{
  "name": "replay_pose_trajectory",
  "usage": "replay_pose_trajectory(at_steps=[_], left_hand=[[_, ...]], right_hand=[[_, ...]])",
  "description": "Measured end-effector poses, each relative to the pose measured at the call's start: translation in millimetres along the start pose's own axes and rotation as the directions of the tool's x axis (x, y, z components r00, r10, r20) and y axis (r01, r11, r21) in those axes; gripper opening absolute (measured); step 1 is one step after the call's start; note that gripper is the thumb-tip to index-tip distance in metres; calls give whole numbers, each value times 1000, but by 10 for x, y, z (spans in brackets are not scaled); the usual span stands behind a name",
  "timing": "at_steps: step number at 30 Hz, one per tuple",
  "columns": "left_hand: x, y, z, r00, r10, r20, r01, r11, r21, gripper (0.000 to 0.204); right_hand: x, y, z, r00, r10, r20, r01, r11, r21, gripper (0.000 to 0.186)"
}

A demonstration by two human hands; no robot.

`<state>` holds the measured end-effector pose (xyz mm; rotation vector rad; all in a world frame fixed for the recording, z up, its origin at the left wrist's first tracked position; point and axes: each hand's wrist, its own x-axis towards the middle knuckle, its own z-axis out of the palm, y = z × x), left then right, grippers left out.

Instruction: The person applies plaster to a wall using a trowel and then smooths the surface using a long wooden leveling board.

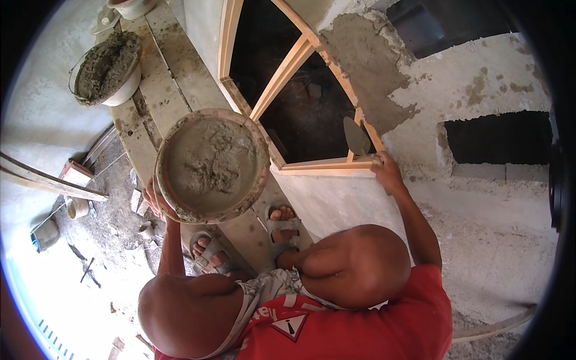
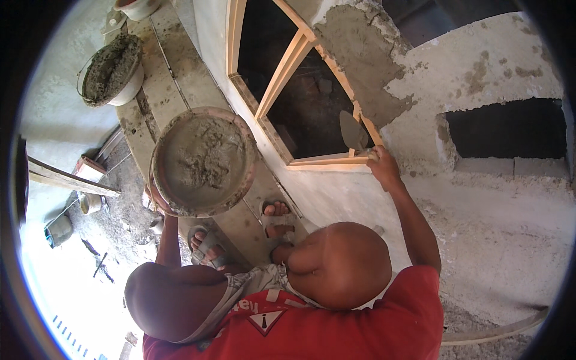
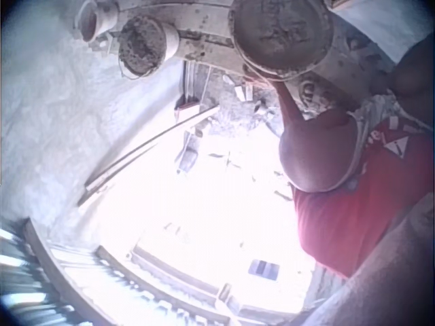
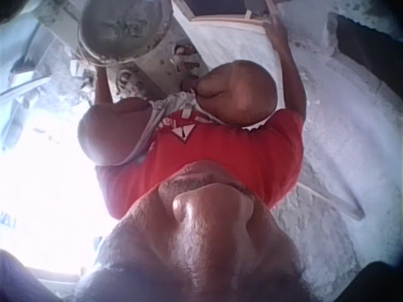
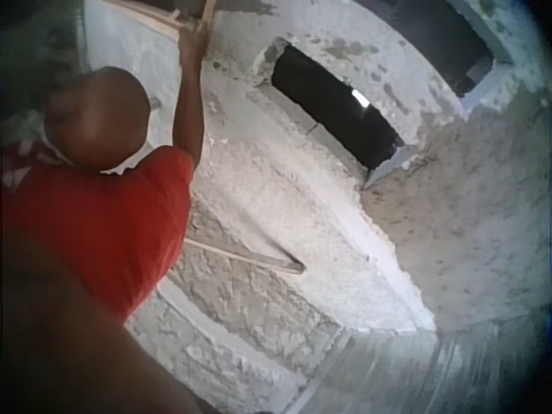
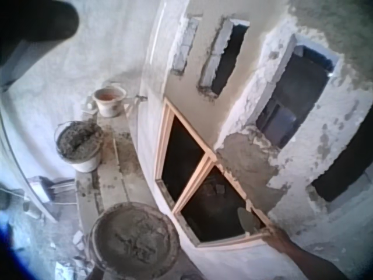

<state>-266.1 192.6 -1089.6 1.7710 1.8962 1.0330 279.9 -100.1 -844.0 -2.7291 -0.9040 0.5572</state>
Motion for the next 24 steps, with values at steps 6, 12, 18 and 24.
replay_pose_trajectory(at_steps=[6, 12, 18, 24], left_hand=[[-11, -36, 19, 998, -49, -49, 49, 999, 11, 52], [-18, -215, 105, 996, -83, -29, 82, 996, -45, 54], [-53, -240, 80, 996, 78, -33, -79, 996, -35, 55], [-55, -106, 64, 999, -17, -40, 18, 999, 27, 56]], right_hand=[[94, -377, 39, 989, 147, -26, -132, 941, 313, 43], [132, -144, 274, 988, 132, -80, -71, 849, 523, 44], [-147, 305, 422, 948, 64, -312, 80, 900, 428, 44], [-584, 348, -60, 890, -146, -433, 146, 989, -32, 46]])
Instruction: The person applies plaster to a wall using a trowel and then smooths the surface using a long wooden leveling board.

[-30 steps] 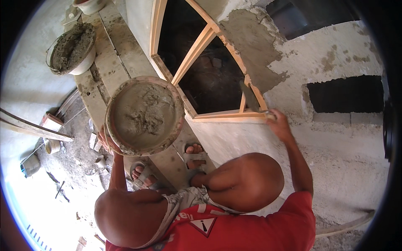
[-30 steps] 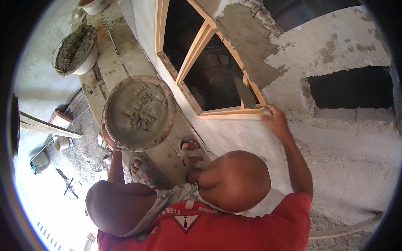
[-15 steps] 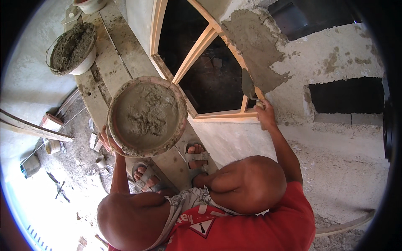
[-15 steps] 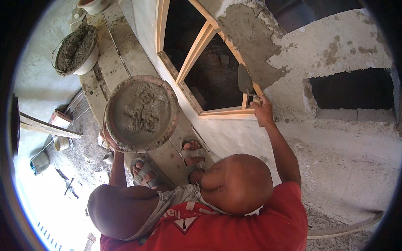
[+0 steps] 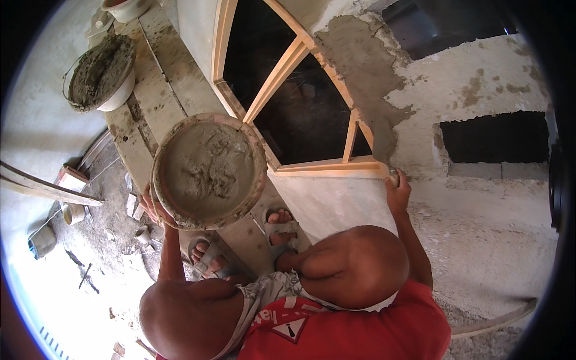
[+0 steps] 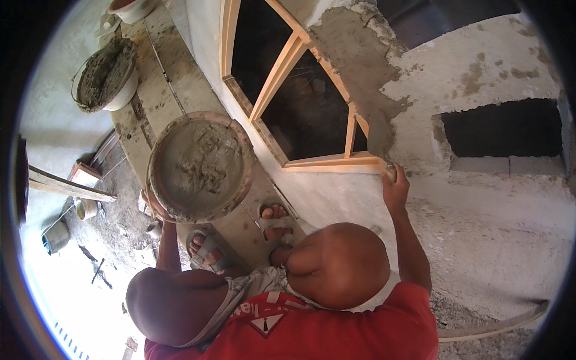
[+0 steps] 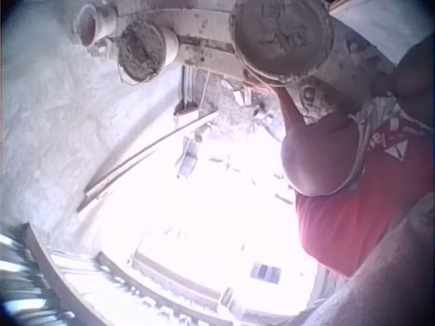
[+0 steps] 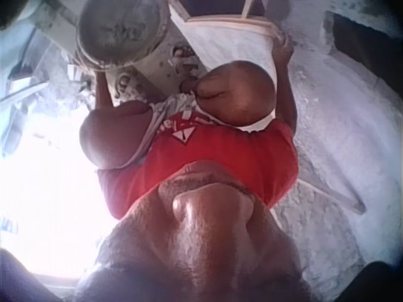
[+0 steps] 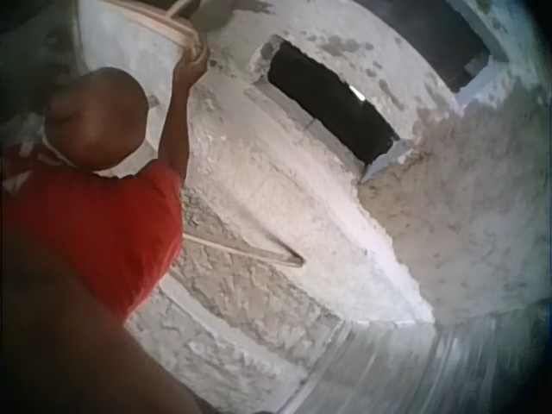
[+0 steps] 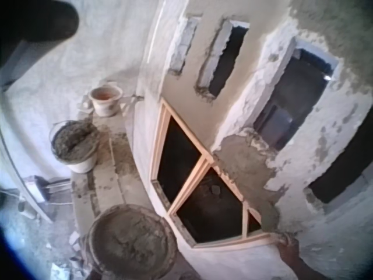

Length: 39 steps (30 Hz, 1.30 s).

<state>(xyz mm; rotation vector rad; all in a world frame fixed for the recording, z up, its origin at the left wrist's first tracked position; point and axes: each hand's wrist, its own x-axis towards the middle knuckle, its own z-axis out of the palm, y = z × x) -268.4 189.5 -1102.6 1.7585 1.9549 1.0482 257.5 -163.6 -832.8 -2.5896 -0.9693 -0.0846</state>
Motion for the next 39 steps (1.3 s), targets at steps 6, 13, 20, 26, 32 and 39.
replay_pose_trajectory(at_steps=[6, 13, 20, 26, 32, 39], left_hand=[[29, 1, -9, 996, 72, -53, -72, 997, -5, 50], [44, 61, -70, 997, 55, -57, -53, 998, 35, 51], [38, 279, -42, 996, -68, 58, 66, 997, 29, 53], [-2, -272, -26, 978, -171, 117, 185, 974, -130, 53], [143, 644, -367, 927, -335, 167, 323, 941, 97, 64], [134, 545, -343, 936, -322, 141, 307, 945, 116, 59]], right_hand=[[217, -1044, -949, 974, -152, 169, 163, 985, -49, 44], [532, -2052, -1606, 734, -464, 495, 317, 880, 354, 44], [1058, -1152, -1675, 983, 102, 151, -126, 980, 156, 44], [830, -1924, -1440, 883, -355, 307, 339, 935, 104, 45], [451, -3064, -702, 529, -564, 634, 760, 648, -58, 36], [548, -3579, 112, 290, -744, 602, 955, 264, -134, 20]])
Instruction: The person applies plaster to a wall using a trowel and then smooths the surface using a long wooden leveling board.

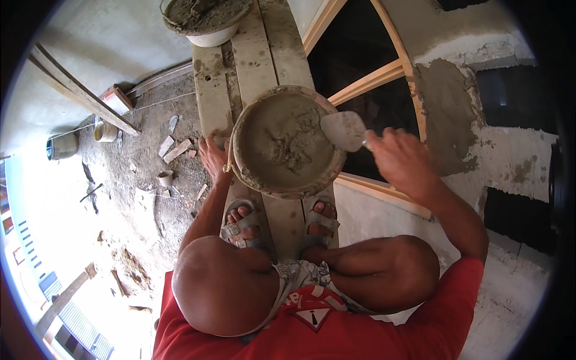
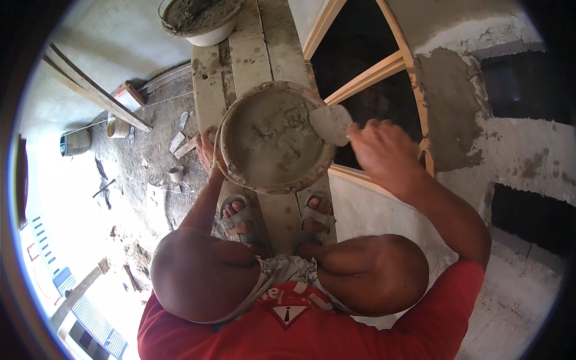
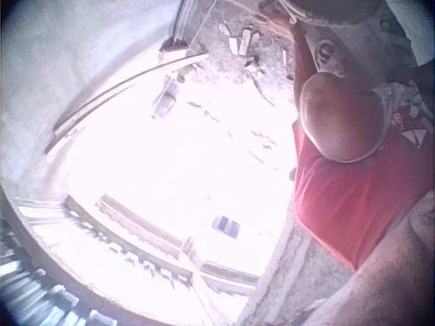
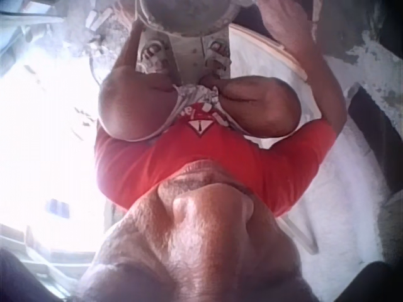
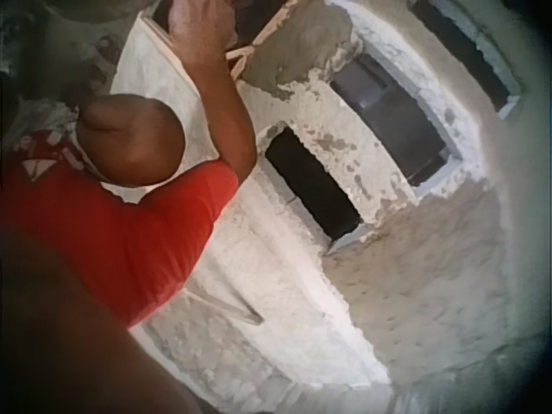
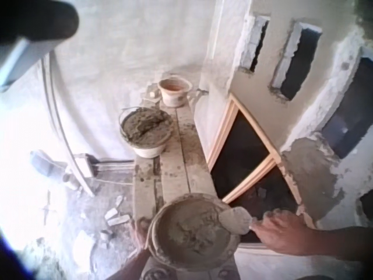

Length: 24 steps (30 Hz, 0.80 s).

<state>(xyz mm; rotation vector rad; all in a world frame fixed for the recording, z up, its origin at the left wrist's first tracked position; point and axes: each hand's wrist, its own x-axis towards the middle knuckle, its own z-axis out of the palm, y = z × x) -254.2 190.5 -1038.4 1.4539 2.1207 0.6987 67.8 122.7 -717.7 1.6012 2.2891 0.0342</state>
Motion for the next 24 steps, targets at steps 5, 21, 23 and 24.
replay_pose_trajectory(at_steps=[5, 21, 23, 24], left_hand=[[-27, 45, -2, 999, 37, -7, -37, 999, 2, 57], [88, -209, 91, 988, 156, 17, -155, 986, -64, 48], [89, -356, 175, 961, 276, 8, -275, 960, -62, 47], [44, -361, 206, 940, 338, -51, -340, 939, -45, 48]], right_hand=[[396, -191, 471, 959, -65, 277, -49, 922, 385, 31], [-254, -295, 1226, 964, 245, -100, -88, 655, 750, 39], [-189, -309, 1189, 971, 230, -67, -108, 672, 733, 39], [-122, -274, 1161, 982, 189, -3, -132, 695, 707, 39]])
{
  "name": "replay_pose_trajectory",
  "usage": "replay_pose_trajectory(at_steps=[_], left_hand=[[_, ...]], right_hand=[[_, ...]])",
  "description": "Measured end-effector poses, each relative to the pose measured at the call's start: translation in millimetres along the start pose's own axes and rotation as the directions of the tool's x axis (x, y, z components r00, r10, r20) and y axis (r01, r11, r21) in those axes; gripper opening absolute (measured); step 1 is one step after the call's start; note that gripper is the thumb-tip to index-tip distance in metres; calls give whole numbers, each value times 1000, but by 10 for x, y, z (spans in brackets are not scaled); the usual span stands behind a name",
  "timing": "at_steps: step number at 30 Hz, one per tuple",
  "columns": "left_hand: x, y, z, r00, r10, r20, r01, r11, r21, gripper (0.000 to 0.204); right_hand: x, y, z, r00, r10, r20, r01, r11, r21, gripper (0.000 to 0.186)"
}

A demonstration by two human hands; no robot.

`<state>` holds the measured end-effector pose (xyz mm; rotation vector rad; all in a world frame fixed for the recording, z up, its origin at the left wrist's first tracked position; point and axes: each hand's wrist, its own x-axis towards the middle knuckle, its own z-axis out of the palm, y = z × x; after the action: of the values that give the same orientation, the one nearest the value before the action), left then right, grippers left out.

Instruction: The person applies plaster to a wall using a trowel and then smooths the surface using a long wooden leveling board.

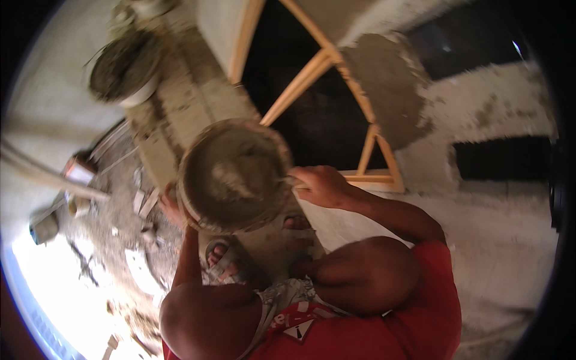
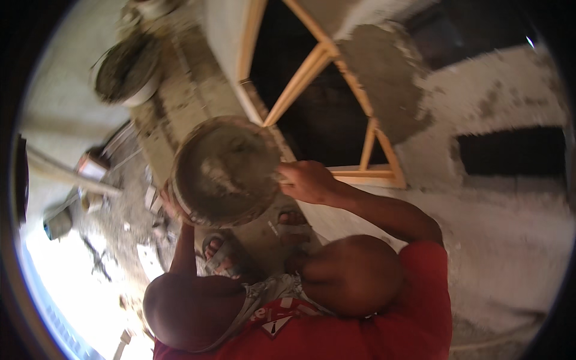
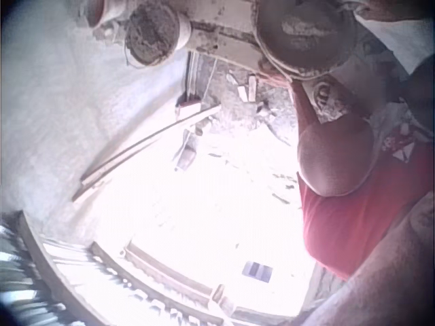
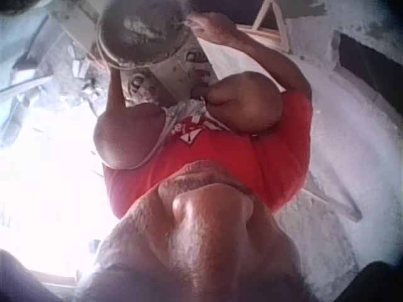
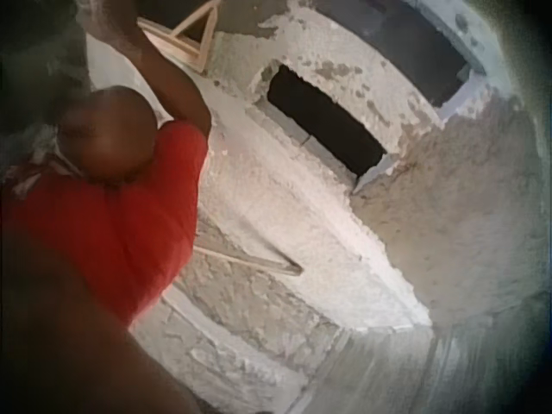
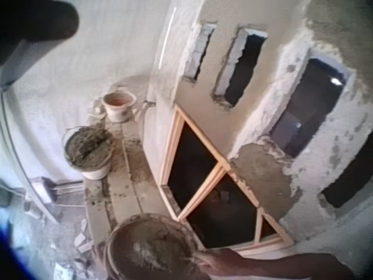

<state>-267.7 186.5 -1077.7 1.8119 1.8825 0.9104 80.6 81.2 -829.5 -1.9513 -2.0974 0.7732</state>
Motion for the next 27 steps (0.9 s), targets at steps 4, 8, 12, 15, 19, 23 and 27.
replay_pose_trajectory(at_steps=[4, 8, 12, 15, 19, 23, 27], left_hand=[[-4, -20, 134, 992, 60, -108, -52, 996, 70, 59], [18, -47, 156, 982, -166, -85, 168, 986, 18, 55], [1, 99, 65, 989, -145, 8, 145, 989, 28, 56], [16, 10, 19, 992, -123, -41, 124, 992, 35, 57], [25, -84, 62, 993, -73, -93, 76, 996, 35, 57], [-12, -68, 147, 995, -36, -95, 39, 999, 26, 57], [-9, -78, 158, 993, 1, -115, 3, 999, 34, 57]], right_hand=[[-157, -46, -216, 990, 113, 89, -118, 992, 52, 38], [-422, -161, -627, 987, 156, 34, -160, 961, 225, 40], [-877, -331, -1322, 960, 278, -42, -257, 929, 267, 47], [-1168, -436, -1859, 944, 328, -27, -314, 922, 225, 47], [-1578, -396, -2271, 885, 462, -57, -412, 835, 364, 41], [-1976, 290, -2309, 659, 740, -133, -599, 624, 501, 38], [-2760, 503, -3007, 342, 703, -624, -665, 650, 368, 42]])
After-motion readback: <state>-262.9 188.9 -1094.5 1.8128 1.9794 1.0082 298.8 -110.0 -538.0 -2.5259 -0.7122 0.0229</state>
